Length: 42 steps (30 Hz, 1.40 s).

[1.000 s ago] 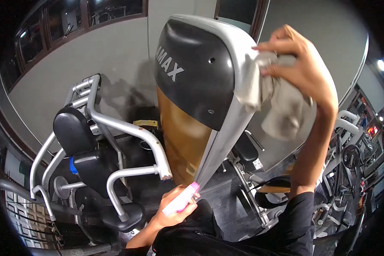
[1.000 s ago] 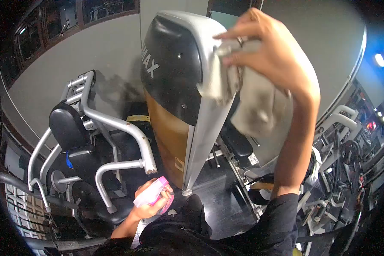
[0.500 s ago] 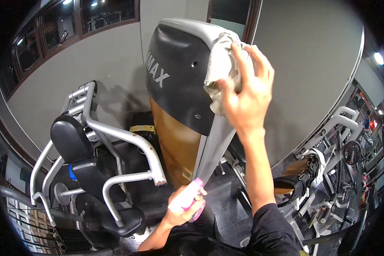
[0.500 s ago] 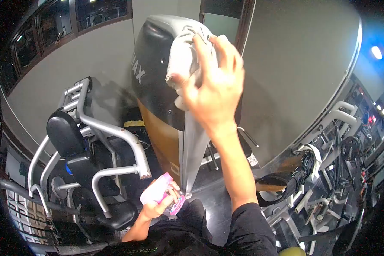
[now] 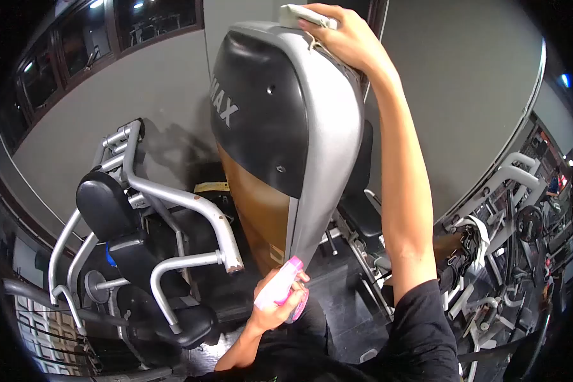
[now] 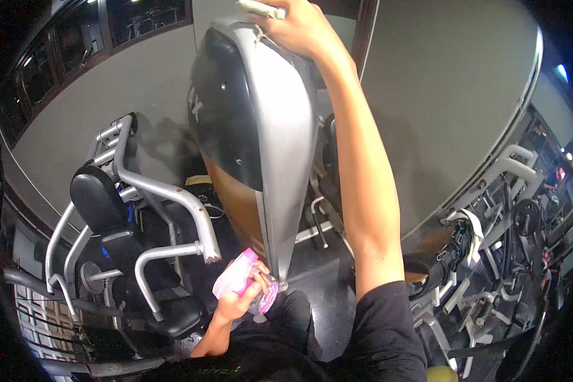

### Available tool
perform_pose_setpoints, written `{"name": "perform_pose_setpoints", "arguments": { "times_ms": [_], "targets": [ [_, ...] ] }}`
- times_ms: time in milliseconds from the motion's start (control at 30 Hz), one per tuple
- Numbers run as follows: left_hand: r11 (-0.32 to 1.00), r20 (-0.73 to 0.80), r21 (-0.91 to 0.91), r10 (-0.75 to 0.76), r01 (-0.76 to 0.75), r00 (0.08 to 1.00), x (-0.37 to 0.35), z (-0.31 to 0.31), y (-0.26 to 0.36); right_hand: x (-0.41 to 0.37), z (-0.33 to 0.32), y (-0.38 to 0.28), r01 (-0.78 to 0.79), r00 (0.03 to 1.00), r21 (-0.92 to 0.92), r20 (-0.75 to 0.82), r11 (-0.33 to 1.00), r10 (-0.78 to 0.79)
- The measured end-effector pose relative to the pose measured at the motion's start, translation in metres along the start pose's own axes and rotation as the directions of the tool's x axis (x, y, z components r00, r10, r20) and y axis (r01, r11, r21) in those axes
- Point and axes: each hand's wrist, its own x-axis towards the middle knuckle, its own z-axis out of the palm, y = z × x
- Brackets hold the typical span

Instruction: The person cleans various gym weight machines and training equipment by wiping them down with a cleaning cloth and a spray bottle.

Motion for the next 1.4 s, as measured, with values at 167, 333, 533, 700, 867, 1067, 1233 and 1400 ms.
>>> {"name": "perform_pose_setpoints", "arguments": {
  "times_ms": [167,333,533,700,867,1067,1233,1400],
  "targets": [
    [0.998,-0.028,0.043,0.052,-0.051,0.998,0.010,0.005,-0.001,-0.052,0.004,0.022,0.363,0.895,-0.064,-0.253,0.930,-0.367],
    [0.988,-0.130,0.124,0.111,-0.095,0.985,0.018,0.008,0.002,-0.171,0.034,0.012,0.289,0.872,0.012,-0.417,0.957,-0.258],
    [0.939,-0.132,0.312,0.194,-0.145,0.972,0.025,0.024,0.005,-0.342,0.144,0.062,0.003,0.908,0.278,-0.403,0.961,0.114],
    [0.982,-0.285,0.178,0.115,-0.065,0.952,0.035,0.056,0.000,-0.284,0.091,0.072,0.116,0.911,0.435,-0.405,0.893,0.079],
    [0.967,-0.276,0.230,0.171,-0.108,0.946,0.037,0.074,-0.001,-0.167,0.030,0.062,0.220,0.863,0.493,-0.501,0.842,0.068],
    [0.958,-0.363,0.267,0.201,-0.105,0.910,0.034,0.090,-0.005,-0.172,0.044,0.047,0.346,0.882,0.416,-0.449,0.841,-0.141],
    [0.954,-0.433,0.295,0.190,-0.061,0.881,0.021,0.094,-0.004,-0.301,0.106,0.083,0.205,0.954,0.520,-0.294,0.829,-0.051],
    [0.944,-0.509,0.322,0.237,-0.073,0.828,0.012,0.101,-0.003,-0.414,0.152,0.110,0.007,0.998,0.522,-0.063,0.853,0.030]
  ]
}}
